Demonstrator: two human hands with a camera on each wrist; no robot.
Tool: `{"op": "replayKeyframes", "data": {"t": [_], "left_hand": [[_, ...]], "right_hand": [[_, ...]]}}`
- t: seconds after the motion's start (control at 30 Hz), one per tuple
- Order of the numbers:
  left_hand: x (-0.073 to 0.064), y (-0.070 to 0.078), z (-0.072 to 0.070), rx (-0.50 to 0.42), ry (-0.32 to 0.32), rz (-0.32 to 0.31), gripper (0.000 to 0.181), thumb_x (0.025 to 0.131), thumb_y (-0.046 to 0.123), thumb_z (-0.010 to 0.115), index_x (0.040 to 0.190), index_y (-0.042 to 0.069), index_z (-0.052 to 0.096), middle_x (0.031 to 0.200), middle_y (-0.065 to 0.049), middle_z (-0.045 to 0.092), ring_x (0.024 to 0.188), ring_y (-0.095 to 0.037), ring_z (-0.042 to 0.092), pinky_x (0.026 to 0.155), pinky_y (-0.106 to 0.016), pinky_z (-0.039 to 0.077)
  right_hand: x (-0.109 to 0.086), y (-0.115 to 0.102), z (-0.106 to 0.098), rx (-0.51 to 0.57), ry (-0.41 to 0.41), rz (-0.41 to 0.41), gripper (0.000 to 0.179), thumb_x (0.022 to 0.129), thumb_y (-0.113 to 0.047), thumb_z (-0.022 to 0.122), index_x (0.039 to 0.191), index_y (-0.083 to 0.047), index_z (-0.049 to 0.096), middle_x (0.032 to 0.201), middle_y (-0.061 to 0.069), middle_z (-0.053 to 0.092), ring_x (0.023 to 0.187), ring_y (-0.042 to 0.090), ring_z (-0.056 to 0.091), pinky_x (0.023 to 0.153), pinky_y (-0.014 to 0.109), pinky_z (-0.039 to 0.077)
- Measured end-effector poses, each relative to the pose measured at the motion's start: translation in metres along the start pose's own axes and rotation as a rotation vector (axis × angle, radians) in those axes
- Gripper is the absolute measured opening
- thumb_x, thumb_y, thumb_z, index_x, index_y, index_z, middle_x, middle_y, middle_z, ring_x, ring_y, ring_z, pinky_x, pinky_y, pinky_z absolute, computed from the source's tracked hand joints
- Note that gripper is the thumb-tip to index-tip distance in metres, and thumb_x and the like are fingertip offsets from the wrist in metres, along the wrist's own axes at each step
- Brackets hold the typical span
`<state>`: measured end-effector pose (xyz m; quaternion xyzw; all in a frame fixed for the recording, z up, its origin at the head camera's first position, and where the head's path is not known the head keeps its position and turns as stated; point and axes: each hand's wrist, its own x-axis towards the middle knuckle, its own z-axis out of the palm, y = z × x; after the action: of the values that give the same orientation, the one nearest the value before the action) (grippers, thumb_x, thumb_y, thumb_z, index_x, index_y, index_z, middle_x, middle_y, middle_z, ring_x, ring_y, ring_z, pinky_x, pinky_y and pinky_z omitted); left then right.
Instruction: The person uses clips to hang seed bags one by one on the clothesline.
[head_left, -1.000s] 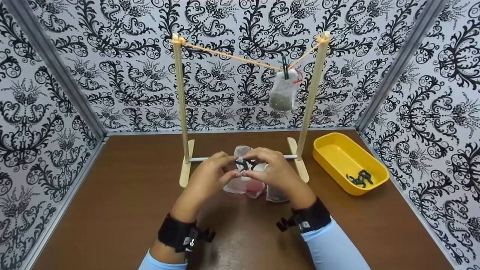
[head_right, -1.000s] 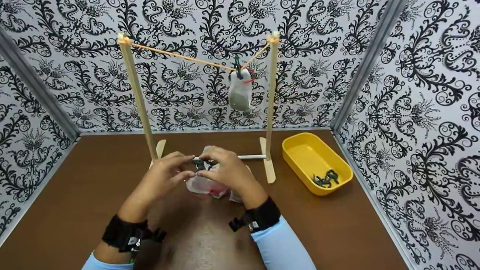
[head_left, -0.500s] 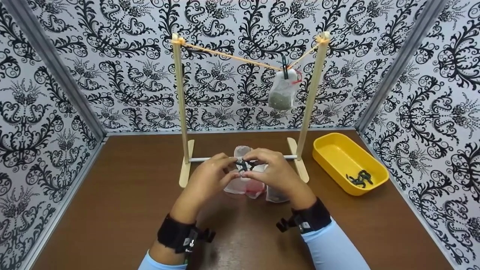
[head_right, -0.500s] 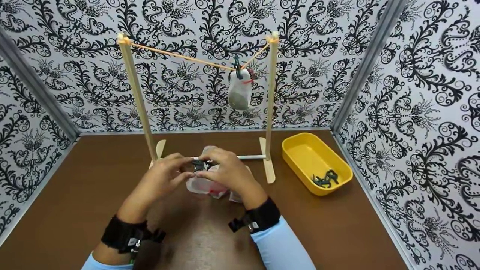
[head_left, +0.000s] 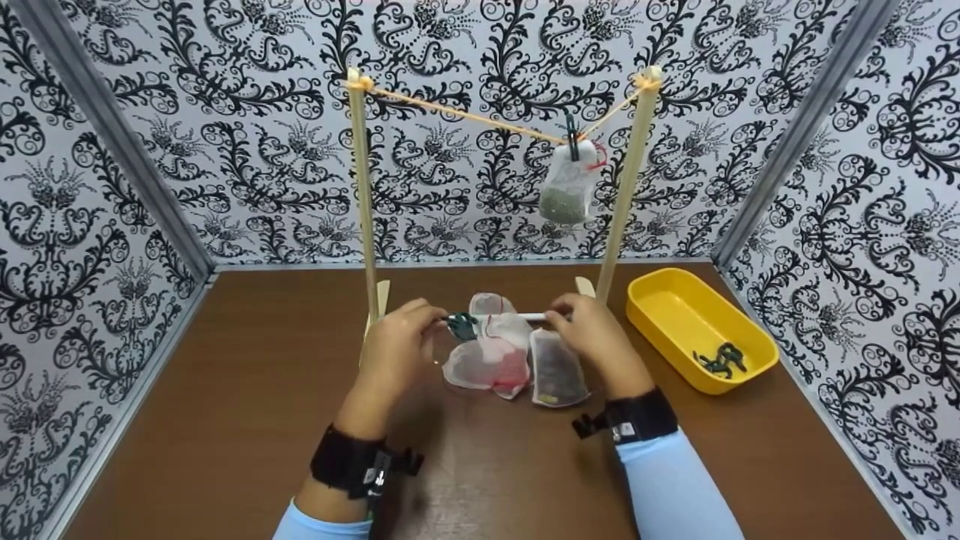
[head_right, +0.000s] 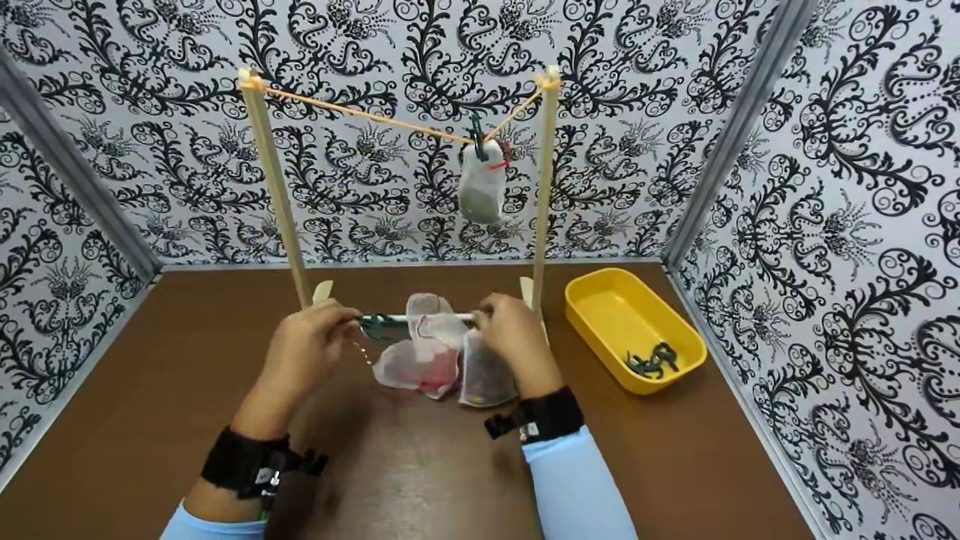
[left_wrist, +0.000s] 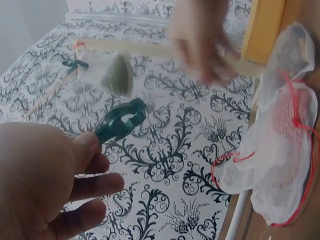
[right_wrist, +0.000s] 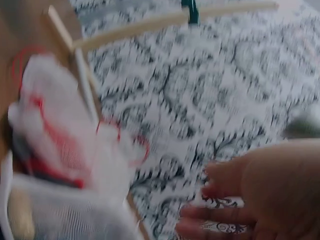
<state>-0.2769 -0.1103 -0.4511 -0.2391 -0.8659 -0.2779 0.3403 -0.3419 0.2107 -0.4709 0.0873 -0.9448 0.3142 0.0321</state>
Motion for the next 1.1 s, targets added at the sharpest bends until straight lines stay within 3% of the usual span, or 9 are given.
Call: {"op": "replayKeyframes", "data": {"t": [0.1,0.23,0.37,0.53,0.67,0.83,0.97,1.1], "left_hand": [[-0.001,-0.007,0.001,0.031,0.036,-0.016,0.008,0.095,-0.001,0.083,0.099,0.006,0.084,0.092,-0.004,0.079,0.08,-0.027,0.081,0.071,-0.046,0.068],[-0.001,-0.013,0.0,0.06,0.066,-0.048,0.007,0.095,0.001,0.083,0.097,0.008,0.082,0.093,-0.003,0.081,0.079,-0.029,0.082,0.068,-0.05,0.067],[-0.001,-0.018,-0.001,0.074,0.062,-0.085,0.006,0.095,0.003,0.083,0.097,0.009,0.082,0.094,-0.002,0.083,0.077,-0.032,0.083,0.067,-0.051,0.067],[-0.002,-0.022,-0.003,0.085,0.033,-0.12,0.004,0.097,0.006,0.082,0.096,0.009,0.08,0.096,-0.002,0.083,0.078,-0.034,0.082,0.068,-0.053,0.067],[-0.001,-0.022,-0.005,0.101,0.023,-0.135,0.003,0.098,0.007,0.082,0.096,0.009,0.08,0.096,-0.001,0.083,0.077,-0.036,0.082,0.066,-0.055,0.066],[-0.001,-0.018,-0.008,0.151,0.03,-0.126,0.005,0.095,0.009,0.086,0.096,0.01,0.081,0.094,0.001,0.083,0.074,-0.037,0.081,0.061,-0.056,0.064],[-0.002,-0.02,-0.007,0.18,0.01,-0.135,0.007,0.093,0.008,0.088,0.094,0.01,0.082,0.094,0.0,0.083,0.074,-0.038,0.081,0.061,-0.055,0.064],[-0.002,-0.019,-0.006,0.196,-0.011,-0.145,0.009,0.092,0.007,0.089,0.094,0.01,0.081,0.093,0.0,0.083,0.074,-0.04,0.081,0.061,-0.055,0.065]], "right_hand": [[0.004,0.02,0.005,-0.089,-0.061,0.078,0.03,0.109,-0.021,0.07,0.122,0.003,0.08,0.125,0.027,0.081,0.117,0.047,0.076,0.109,0.063,0.061],[0.007,0.036,0.012,-0.119,-0.139,0.09,0.031,0.106,-0.023,0.072,0.115,0.004,0.083,0.113,0.027,0.083,0.104,0.042,0.078,0.1,0.06,0.065],[0.007,0.04,0.014,-0.12,-0.174,0.099,0.031,0.107,-0.025,0.074,0.112,0.003,0.086,0.109,0.024,0.084,0.098,0.037,0.077,0.096,0.057,0.066],[0.006,0.038,0.014,-0.123,-0.188,0.12,0.027,0.107,-0.021,0.073,0.114,0.002,0.086,0.114,0.024,0.084,0.104,0.038,0.079,0.099,0.057,0.066],[0.005,0.036,0.011,-0.115,-0.162,0.124,0.02,0.105,-0.015,0.074,0.108,0.001,0.084,0.111,0.023,0.084,0.105,0.039,0.078,0.1,0.057,0.065],[0.004,0.028,0.001,-0.064,-0.113,0.121,0.013,0.101,-0.014,0.075,0.1,-0.003,0.082,0.104,0.019,0.082,0.093,0.033,0.074,0.087,0.05,0.065],[0.0,0.015,-0.012,-0.007,-0.087,0.056,0.011,0.102,-0.013,0.076,0.098,-0.003,0.08,0.096,0.016,0.079,0.086,0.027,0.07,0.079,0.04,0.061],[-0.006,-0.003,-0.026,0.017,-0.011,-0.016,0.01,0.105,-0.011,0.077,0.101,-0.003,0.081,0.095,0.016,0.079,0.088,0.03,0.072,0.083,0.045,0.064]]}}
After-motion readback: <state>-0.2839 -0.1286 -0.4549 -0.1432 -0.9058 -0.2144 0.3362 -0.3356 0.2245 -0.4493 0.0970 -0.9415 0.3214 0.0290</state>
